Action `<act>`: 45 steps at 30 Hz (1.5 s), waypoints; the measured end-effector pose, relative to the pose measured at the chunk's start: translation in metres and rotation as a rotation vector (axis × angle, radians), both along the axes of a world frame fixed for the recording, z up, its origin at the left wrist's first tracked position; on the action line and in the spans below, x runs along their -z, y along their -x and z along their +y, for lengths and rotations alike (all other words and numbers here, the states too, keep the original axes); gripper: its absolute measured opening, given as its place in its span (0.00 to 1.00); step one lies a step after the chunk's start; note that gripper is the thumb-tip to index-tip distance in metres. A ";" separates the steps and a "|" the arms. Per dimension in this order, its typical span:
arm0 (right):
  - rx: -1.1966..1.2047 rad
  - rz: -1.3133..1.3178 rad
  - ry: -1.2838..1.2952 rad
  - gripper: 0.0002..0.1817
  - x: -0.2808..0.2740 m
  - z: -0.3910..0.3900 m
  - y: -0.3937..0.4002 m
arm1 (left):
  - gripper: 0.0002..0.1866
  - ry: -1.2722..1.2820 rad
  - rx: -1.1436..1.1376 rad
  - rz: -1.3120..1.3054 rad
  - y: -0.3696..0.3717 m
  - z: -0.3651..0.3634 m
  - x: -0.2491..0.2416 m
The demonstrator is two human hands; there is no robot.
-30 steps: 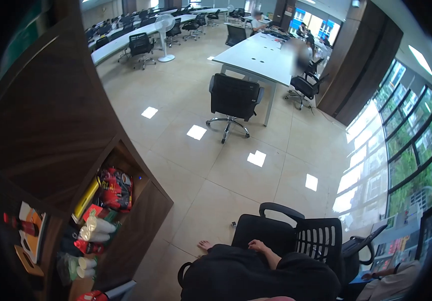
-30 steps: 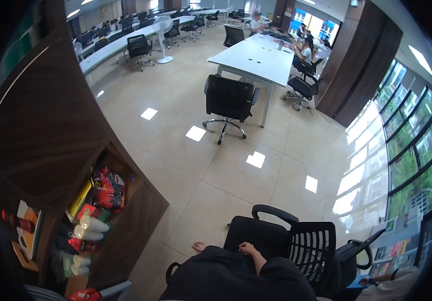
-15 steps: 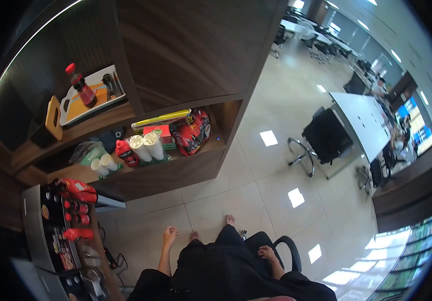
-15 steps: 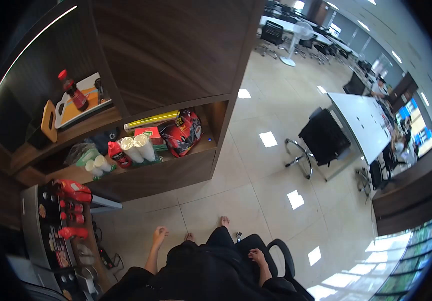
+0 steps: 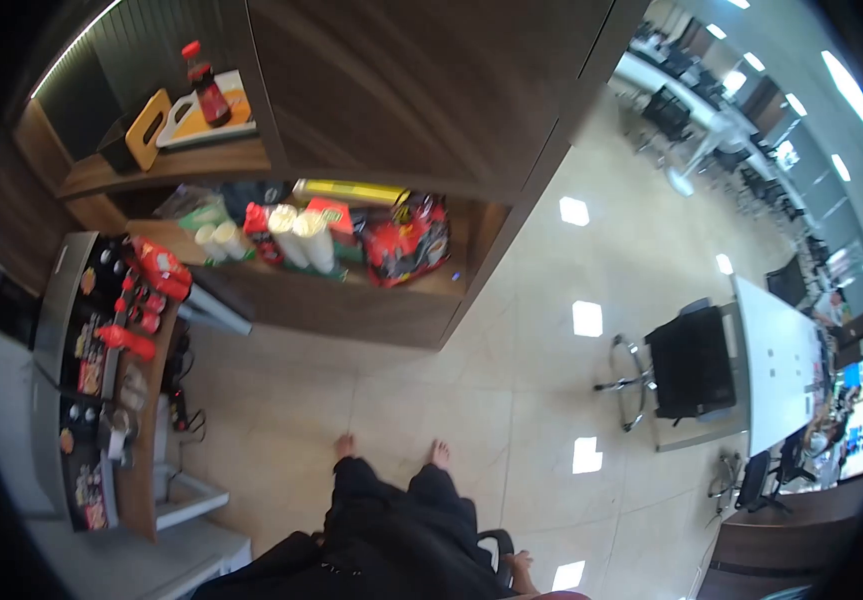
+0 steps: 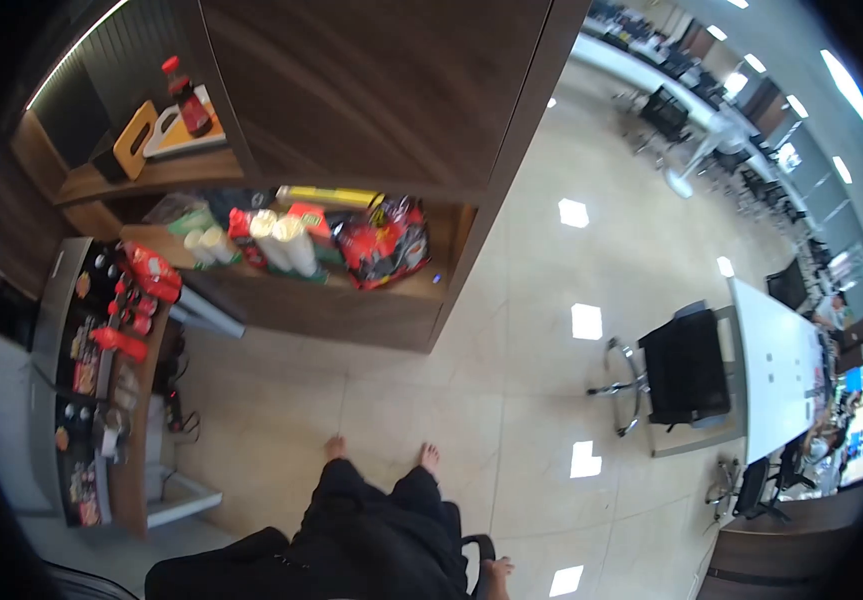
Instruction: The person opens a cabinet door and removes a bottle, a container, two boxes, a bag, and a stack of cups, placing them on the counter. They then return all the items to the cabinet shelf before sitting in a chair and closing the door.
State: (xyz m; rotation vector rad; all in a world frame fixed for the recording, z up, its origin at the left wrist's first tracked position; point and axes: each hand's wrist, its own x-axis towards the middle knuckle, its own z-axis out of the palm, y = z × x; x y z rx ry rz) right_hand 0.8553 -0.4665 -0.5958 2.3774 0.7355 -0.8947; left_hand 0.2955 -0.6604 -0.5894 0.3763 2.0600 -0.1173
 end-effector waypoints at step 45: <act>-0.788 1.145 -0.218 0.14 0.058 0.068 0.032 | 0.23 -0.224 0.149 0.213 -0.028 -0.110 0.070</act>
